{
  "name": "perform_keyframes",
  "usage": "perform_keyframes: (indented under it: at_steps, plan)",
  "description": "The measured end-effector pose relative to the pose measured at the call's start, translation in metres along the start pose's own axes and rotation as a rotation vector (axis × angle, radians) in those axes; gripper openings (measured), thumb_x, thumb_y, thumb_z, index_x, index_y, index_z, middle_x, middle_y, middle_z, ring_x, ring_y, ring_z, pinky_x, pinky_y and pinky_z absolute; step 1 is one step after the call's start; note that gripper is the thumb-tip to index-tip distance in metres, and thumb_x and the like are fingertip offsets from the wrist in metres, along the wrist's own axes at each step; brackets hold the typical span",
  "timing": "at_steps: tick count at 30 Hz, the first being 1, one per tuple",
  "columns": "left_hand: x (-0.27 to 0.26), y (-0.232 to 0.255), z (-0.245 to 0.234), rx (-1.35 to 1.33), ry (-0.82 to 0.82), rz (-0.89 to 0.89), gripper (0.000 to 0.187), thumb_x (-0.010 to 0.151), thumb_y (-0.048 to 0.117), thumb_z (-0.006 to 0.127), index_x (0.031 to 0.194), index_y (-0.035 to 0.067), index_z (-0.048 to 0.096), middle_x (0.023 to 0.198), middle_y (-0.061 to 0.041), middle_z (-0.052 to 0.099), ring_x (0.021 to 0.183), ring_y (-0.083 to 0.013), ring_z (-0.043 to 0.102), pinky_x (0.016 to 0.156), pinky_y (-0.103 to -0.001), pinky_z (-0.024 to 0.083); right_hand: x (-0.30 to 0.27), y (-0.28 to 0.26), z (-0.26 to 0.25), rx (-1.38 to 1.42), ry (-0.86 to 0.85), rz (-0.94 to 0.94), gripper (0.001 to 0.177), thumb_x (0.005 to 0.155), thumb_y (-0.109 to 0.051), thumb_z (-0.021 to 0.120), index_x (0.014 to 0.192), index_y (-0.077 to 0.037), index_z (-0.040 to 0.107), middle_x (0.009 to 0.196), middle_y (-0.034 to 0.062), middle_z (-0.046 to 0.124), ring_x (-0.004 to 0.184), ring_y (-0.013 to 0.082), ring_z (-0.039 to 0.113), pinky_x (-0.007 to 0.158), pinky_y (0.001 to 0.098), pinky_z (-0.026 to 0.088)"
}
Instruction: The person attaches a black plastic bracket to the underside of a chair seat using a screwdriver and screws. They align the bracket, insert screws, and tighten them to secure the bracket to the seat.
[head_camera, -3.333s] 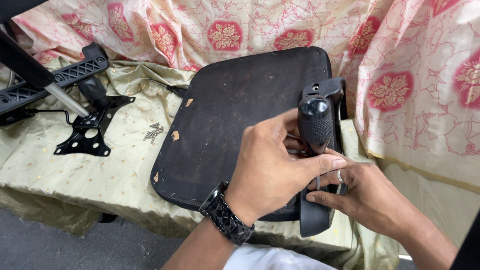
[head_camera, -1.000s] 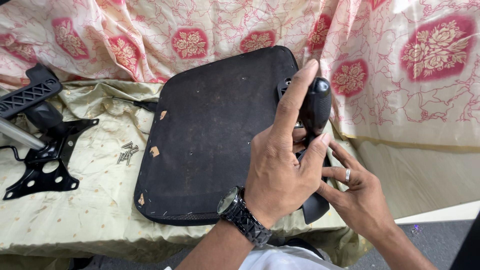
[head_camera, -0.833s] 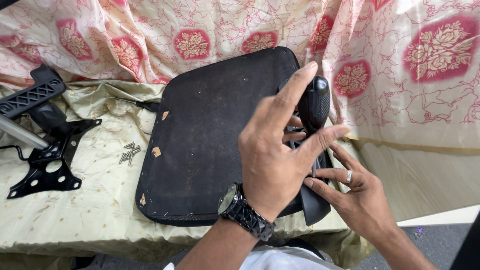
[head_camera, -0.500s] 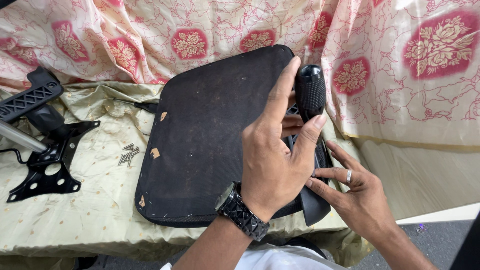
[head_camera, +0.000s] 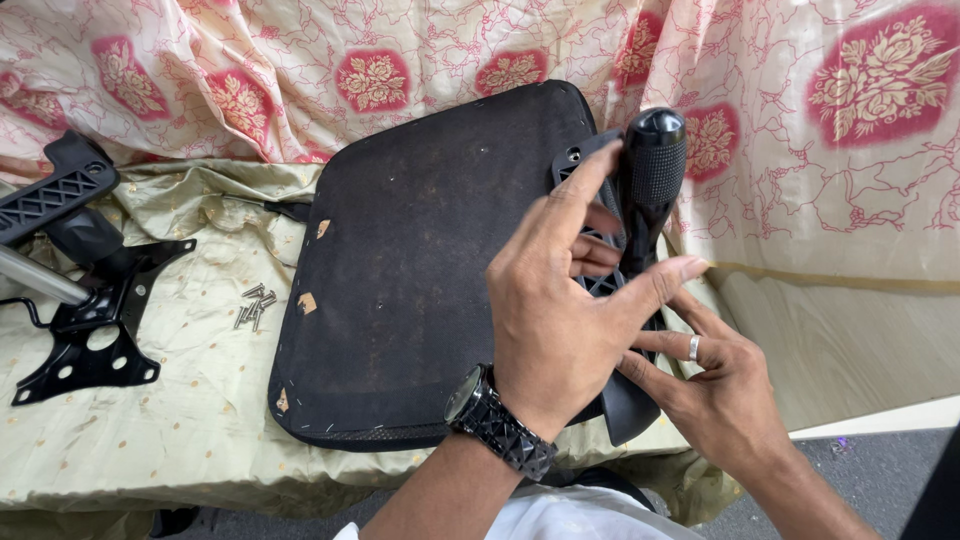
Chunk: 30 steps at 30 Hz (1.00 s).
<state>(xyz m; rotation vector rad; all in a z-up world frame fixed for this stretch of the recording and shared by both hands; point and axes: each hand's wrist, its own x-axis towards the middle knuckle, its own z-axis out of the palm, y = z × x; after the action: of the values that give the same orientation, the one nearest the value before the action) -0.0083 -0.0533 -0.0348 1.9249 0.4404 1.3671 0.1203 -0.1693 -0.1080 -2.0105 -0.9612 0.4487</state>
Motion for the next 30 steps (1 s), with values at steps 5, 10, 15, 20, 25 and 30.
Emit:
perform_keyframes:
  at_steps: [5, 10, 15, 20, 25, 30]
  plan:
    - [0.006, 0.0, 0.0, 0.018, -0.02, -0.132, 0.057, 0.078, 0.031, 0.089, 0.128, 0.01, 0.069, 0.099, -0.003, 0.073, 0.074, -0.0095, 0.074, 0.063, -0.024, 0.064, -0.001, 0.0, 0.002, 0.02, 0.002, -0.099, 0.026, 0.075, -0.017, 0.083, 0.1, -0.01, 0.084, 0.157, 0.0058, 0.051, 0.14, 0.0214, 0.052, 0.099, 0.0376, 0.055]
    - [0.003, 0.004, 0.001, -0.034, -0.033, -0.143, 0.046, 0.085, 0.026, 0.085, 0.124, 0.009, 0.069, 0.091, -0.001, 0.078, 0.081, -0.009, 0.077, 0.074, -0.025, 0.065, -0.001, 0.003, 0.001, 0.038, -0.007, -0.082, 0.025, 0.076, -0.017, 0.083, 0.1, -0.011, 0.084, 0.157, 0.0046, 0.053, 0.14, 0.0201, 0.053, 0.101, 0.0375, 0.054]
    - [-0.002, 0.009, -0.002, -0.22, -0.021, -0.138, 0.042, 0.088, 0.017, 0.069, 0.127, 0.006, 0.058, 0.098, -0.004, 0.076, 0.088, -0.0112, 0.076, 0.086, -0.027, 0.062, -0.002, 0.007, 0.001, 0.055, -0.012, -0.138, 0.031, 0.076, -0.012, 0.081, 0.107, -0.012, 0.082, 0.157, 0.005, 0.052, 0.141, 0.0205, 0.052, 0.106, 0.0385, 0.047]
    - [-0.005, 0.012, -0.003, -0.071, 0.001, -0.054, 0.05, 0.087, 0.026, 0.083, 0.13, 0.008, 0.066, 0.105, -0.005, 0.078, 0.09, -0.0119, 0.075, 0.085, -0.028, 0.063, -0.001, 0.009, 0.002, 0.081, -0.019, -0.105, 0.027, 0.078, -0.012, 0.08, 0.105, -0.012, 0.082, 0.157, 0.0034, 0.054, 0.142, 0.0191, 0.052, 0.107, 0.0378, 0.048]
    - [-0.003, 0.01, 0.002, -0.039, 0.006, -0.129, 0.047, 0.082, 0.024, 0.083, 0.124, 0.009, 0.07, 0.093, -0.003, 0.076, 0.082, -0.0102, 0.073, 0.077, -0.028, 0.063, -0.002, 0.008, 0.002, 0.012, -0.004, -0.153, 0.029, 0.078, -0.012, 0.08, 0.107, -0.013, 0.082, 0.156, 0.0043, 0.054, 0.142, 0.0196, 0.051, 0.109, 0.0383, 0.045]
    - [-0.009, 0.005, 0.001, -0.117, -0.026, -0.089, 0.042, 0.093, 0.017, 0.075, 0.132, 0.008, 0.064, 0.094, -0.002, 0.079, 0.083, -0.01, 0.078, 0.085, -0.027, 0.064, -0.002, 0.008, 0.001, 0.058, -0.021, -0.09, 0.034, 0.077, -0.011, 0.079, 0.111, -0.014, 0.08, 0.157, 0.0022, 0.053, 0.143, 0.0187, 0.049, 0.108, 0.0387, 0.047]
